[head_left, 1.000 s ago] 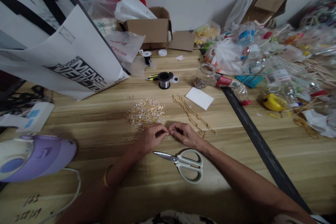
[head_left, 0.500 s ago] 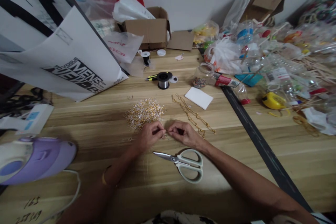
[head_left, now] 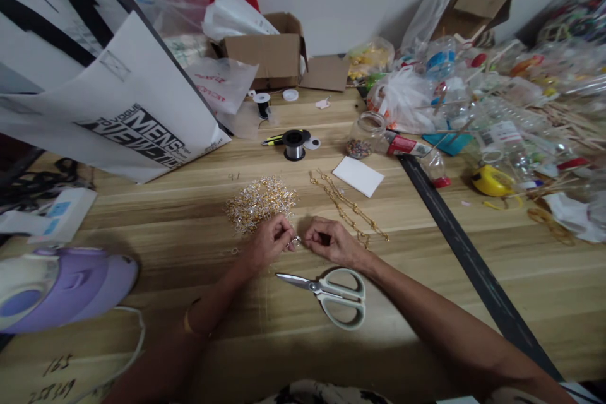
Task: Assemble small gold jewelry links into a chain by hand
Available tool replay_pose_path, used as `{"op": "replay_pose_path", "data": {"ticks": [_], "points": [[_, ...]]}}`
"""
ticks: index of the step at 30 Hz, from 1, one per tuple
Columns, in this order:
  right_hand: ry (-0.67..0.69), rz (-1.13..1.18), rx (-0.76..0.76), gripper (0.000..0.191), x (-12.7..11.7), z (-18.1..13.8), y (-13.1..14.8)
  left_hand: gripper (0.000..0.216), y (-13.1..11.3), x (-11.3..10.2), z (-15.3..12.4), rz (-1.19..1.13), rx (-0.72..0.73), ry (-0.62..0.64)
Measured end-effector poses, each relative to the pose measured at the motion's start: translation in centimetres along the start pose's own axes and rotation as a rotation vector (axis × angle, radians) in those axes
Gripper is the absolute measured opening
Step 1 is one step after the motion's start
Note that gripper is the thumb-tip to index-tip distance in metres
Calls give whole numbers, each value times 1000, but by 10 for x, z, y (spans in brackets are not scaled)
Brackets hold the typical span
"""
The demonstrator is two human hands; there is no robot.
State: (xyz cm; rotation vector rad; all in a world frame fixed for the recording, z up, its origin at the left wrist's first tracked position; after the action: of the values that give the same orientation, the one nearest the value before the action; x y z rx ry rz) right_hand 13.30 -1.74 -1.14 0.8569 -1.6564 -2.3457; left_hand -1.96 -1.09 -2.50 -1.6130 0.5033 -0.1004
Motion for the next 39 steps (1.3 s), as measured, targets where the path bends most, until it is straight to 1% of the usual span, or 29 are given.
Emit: {"op": "replay_pose_path", "data": {"ticks": [3, 8, 11, 18, 21, 26, 31, 39], "points": [[5, -20, -13, 8, 0, 0, 1, 14, 0, -1, 0, -32, 10, -11], [21, -30, -23, 9, 0, 0, 2, 25, 0, -2, 3, -179, 25, -5], [23, -43, -20, 9, 0, 0, 2, 28, -3, -2, 4, -210, 40, 7], [7, -67, -39, 10, 0, 1, 2, 31, -10, -3, 3, -223, 10, -13], [5, -55, -39, 9, 0, 1, 2, 30, -11, -3, 3, -215, 1, -14], [-8, -28, -38, 13, -1, 1, 3, 25, -10, -1, 2, -171, -63, -6], [-20, -18, -41, 17, -2, 2, 7, 24, -11, 1, 2, -177, -57, -14], [-21, -56, -49, 16, -2, 0, 5, 25, -7, 3, 2, -182, -70, -19]]}}
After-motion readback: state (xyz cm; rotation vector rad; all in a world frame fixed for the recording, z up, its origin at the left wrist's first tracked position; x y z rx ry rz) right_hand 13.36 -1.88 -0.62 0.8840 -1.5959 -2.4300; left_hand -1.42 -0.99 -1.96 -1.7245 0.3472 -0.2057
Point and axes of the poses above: each hand's wrist, its own z-axis towards the middle knuckle, its own x-axis out of the palm, y = z × x, the point moved 5 cm from there along z, towards the middle knuckle
